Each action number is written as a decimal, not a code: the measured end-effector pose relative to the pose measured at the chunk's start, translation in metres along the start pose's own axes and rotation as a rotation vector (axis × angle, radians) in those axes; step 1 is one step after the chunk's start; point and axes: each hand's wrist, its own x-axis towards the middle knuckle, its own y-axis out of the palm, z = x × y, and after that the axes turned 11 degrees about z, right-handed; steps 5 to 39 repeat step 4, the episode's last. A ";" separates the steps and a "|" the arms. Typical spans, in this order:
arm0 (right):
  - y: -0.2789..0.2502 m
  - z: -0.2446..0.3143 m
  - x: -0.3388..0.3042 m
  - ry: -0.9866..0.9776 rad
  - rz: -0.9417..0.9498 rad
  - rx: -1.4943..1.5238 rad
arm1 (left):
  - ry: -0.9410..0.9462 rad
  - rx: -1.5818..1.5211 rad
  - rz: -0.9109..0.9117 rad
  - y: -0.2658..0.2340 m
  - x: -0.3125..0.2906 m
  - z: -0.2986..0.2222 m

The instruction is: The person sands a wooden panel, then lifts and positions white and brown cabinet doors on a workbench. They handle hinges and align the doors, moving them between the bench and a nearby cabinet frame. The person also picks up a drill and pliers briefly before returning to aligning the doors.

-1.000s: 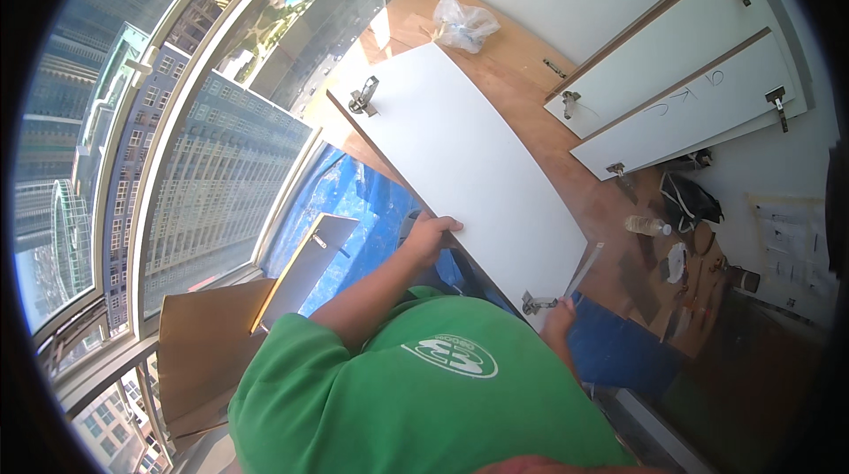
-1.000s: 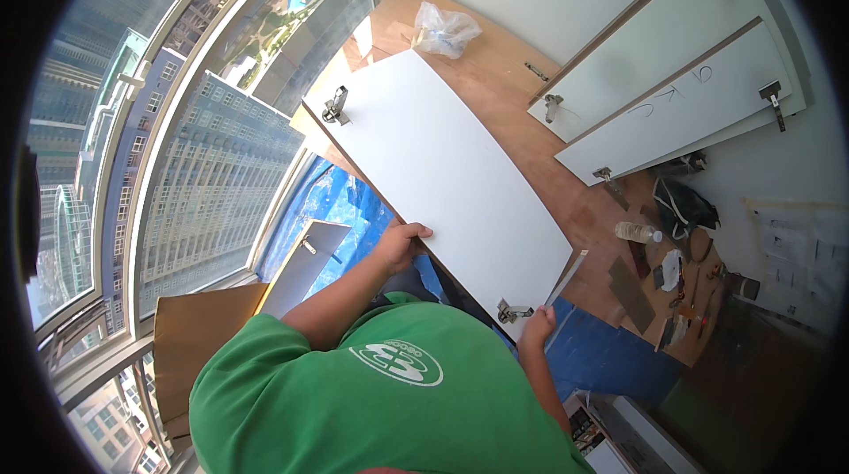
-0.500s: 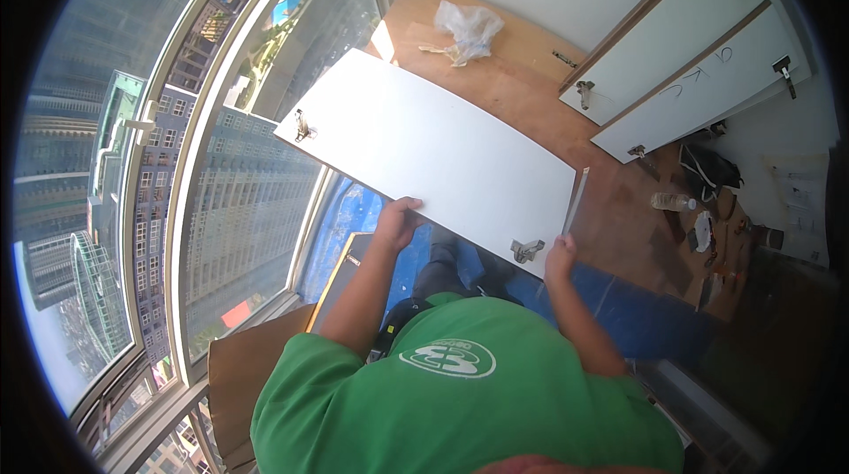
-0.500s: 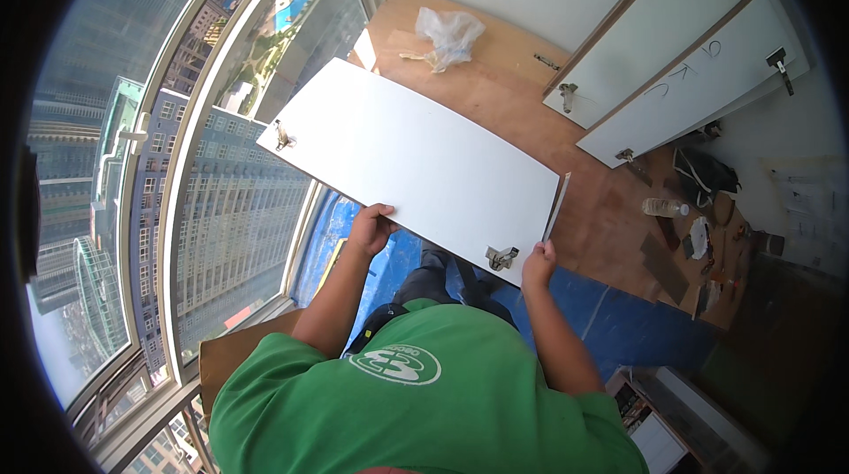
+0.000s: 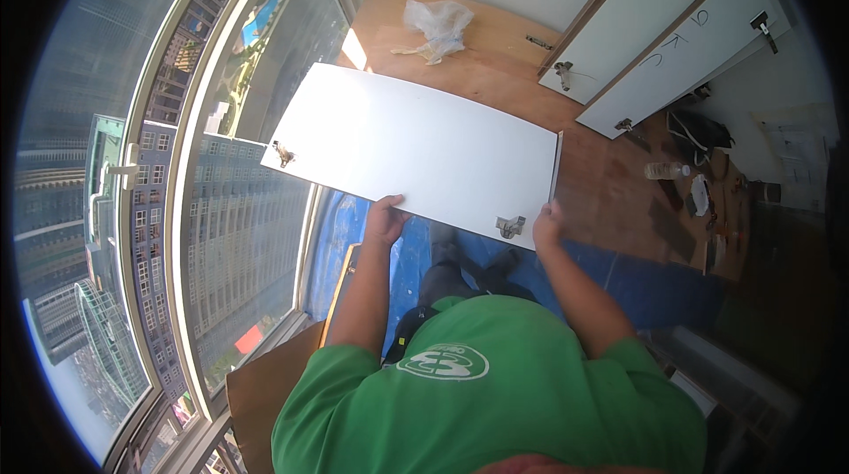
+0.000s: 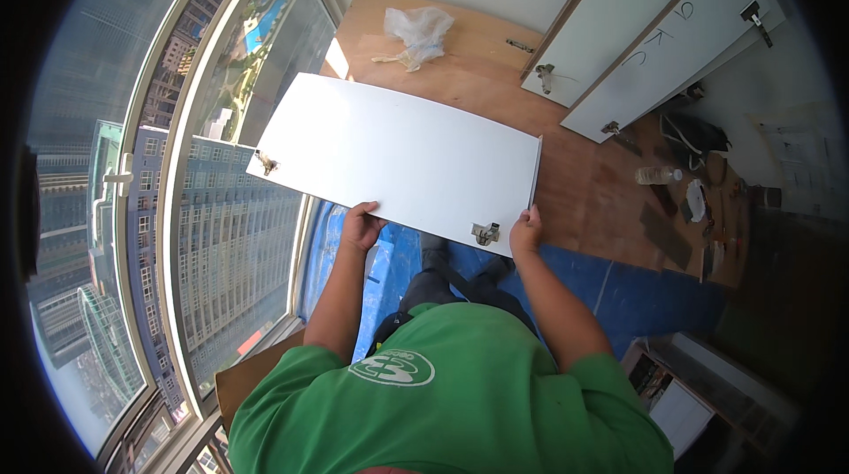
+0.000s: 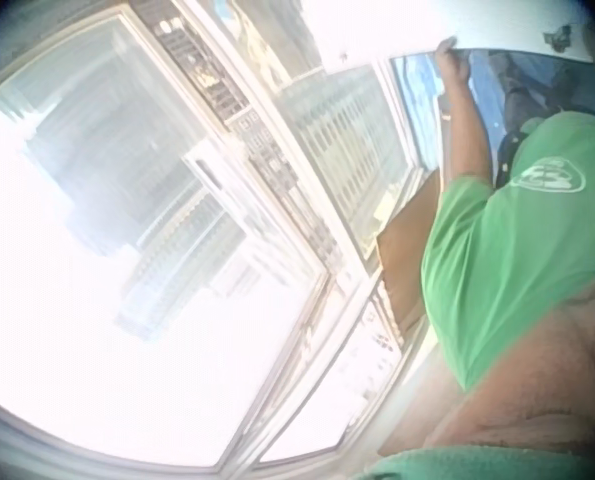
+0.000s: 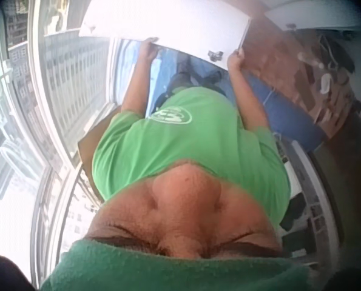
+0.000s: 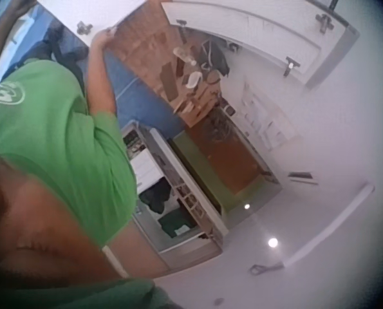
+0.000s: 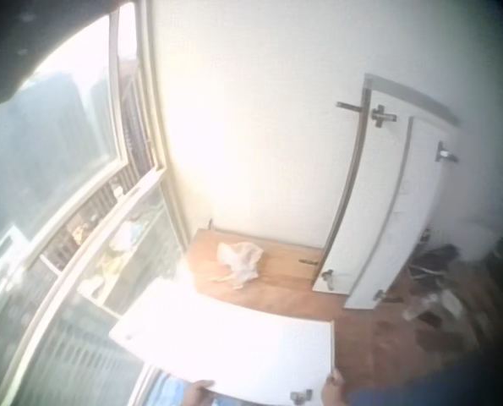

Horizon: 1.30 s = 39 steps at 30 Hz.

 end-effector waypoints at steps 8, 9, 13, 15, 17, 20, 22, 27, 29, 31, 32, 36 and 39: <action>0.008 0.004 -0.004 -0.024 0.037 0.004 | 0.003 -0.020 -0.139 0.007 0.001 0.001; 0.008 0.004 -0.004 -0.024 0.037 0.004 | 0.003 -0.020 -0.139 0.007 0.001 0.001; 0.008 0.004 -0.004 -0.024 0.037 0.004 | 0.003 -0.020 -0.139 0.007 0.001 0.001; 0.008 0.004 -0.004 -0.024 0.037 0.004 | 0.003 -0.020 -0.139 0.007 0.001 0.001; 0.008 0.004 -0.004 -0.024 0.037 0.004 | 0.003 -0.020 -0.139 0.007 0.001 0.001; 0.008 0.004 -0.004 -0.024 0.037 0.004 | 0.003 -0.020 -0.139 0.007 0.001 0.001; 0.008 0.004 -0.004 -0.024 0.037 0.004 | 0.003 -0.020 -0.139 0.007 0.001 0.001; 0.008 0.004 -0.004 -0.024 0.037 0.004 | 0.003 -0.020 -0.139 0.007 0.001 0.001; 0.008 0.004 -0.004 -0.024 0.037 0.004 | 0.003 -0.020 -0.139 0.007 0.001 0.001; 0.008 0.004 -0.004 -0.024 0.037 0.004 | 0.003 -0.020 -0.139 0.007 0.001 0.001; 0.008 0.004 -0.004 -0.024 0.037 0.004 | 0.003 -0.020 -0.139 0.007 0.001 0.001; 0.008 0.004 -0.004 -0.024 0.037 0.004 | 0.003 -0.020 -0.139 0.007 0.001 0.001; 0.008 0.004 -0.004 -0.024 0.037 0.004 | 0.003 -0.020 -0.139 0.007 0.001 0.001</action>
